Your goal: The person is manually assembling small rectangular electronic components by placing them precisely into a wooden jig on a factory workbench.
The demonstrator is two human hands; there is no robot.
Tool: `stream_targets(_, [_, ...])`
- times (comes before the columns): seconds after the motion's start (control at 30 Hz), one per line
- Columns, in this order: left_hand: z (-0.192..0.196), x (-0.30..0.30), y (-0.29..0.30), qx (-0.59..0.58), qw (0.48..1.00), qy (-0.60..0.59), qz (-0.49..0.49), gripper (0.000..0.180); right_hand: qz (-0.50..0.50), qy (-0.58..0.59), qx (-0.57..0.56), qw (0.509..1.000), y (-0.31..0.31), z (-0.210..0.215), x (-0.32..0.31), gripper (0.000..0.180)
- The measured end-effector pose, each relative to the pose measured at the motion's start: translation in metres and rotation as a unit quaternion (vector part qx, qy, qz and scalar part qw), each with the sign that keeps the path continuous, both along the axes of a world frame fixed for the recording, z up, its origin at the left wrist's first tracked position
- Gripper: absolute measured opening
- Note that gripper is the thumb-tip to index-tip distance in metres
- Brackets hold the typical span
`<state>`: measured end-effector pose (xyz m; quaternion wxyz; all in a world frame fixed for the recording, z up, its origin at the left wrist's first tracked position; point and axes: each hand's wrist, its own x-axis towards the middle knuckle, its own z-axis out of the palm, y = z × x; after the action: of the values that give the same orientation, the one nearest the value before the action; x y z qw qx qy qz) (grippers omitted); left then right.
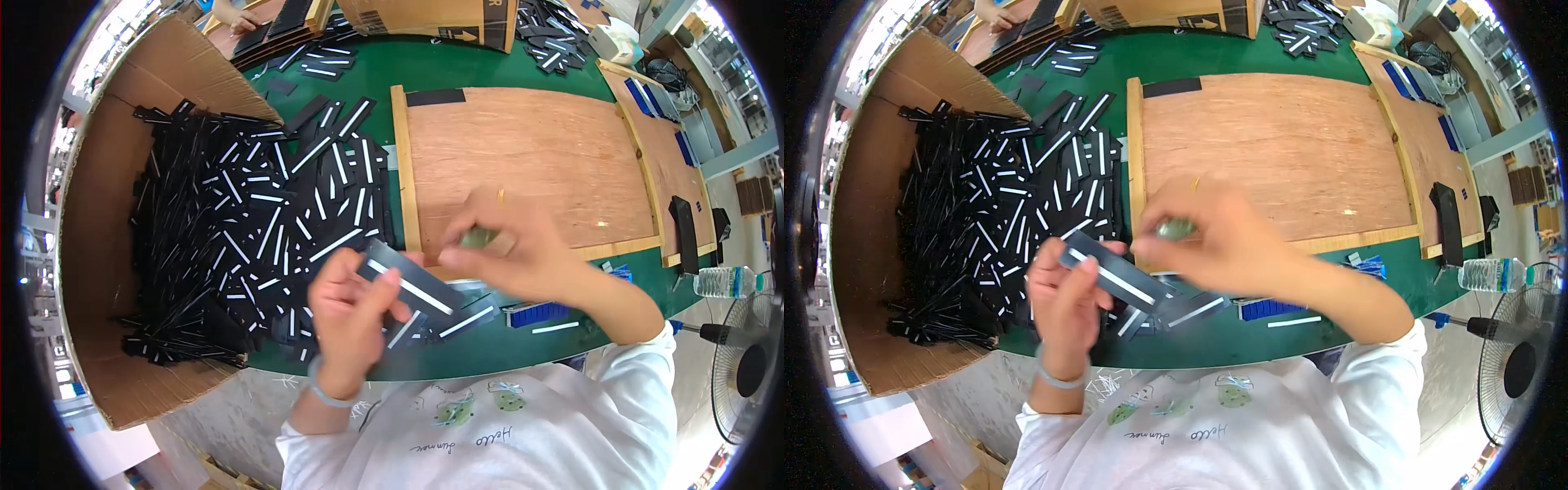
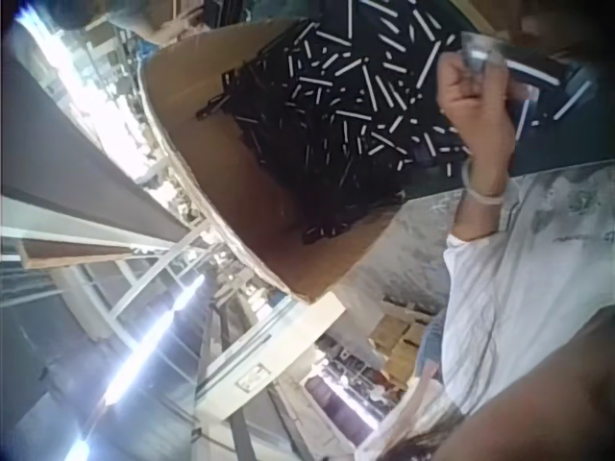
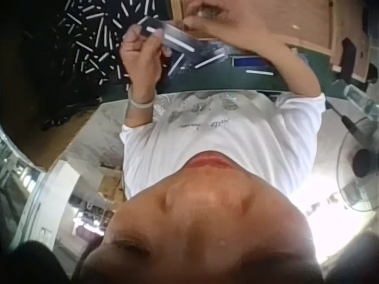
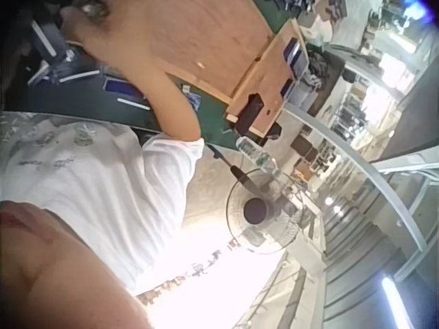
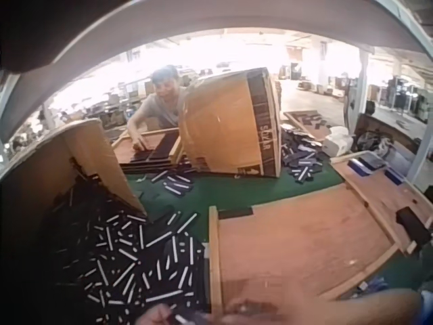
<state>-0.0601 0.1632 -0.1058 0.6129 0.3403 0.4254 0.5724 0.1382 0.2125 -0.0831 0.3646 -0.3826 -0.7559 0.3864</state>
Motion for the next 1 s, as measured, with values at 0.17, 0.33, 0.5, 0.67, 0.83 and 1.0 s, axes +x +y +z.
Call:
stream_targets(0.17, [-0.02, 0.046, -0.025, 0.053, 0.996, -0.062, -0.038, 0.012, -0.083, -0.057, 0.15, 0.984, -0.022, -0.013, 0.002, 0.017])
stream_targets(0.33, [-0.043, 0.052, -0.03, 0.148, 0.985, -0.046, -0.07, 0.016, -0.028, -0.014, 0.12, 0.992, -0.035, -0.017, 0.021, 0.019])
stream_targets(0.5, [-0.063, 0.03, -0.018, 0.085, 0.996, -0.018, 0.007, 0.036, 0.171, -0.006, 0.031, 0.985, -0.06, -0.023, 0.076, 0.032])
stream_targets(0.67, [-0.066, 0.018, -0.025, 0.073, 0.997, -0.02, -0.019, 0.066, 0.018, -0.232, 0.077, 0.97, -0.108, -0.054, 0.114, 0.039])
stream_targets(0.83, [-0.073, 0.026, -0.037, 0.055, 0.997, 0.015, -0.053, 0.05, -0.07, -0.213, 0.095, 0.97, -0.119, -0.073, 0.116, 0.028])
stream_targets(1.0, [-0.071, 0.028, -0.041, 0.055, 0.996, 0.043, -0.051, 0.038, -0.061, -0.219, 0.119, 0.966, -0.122, -0.079, 0.12, 0.024])
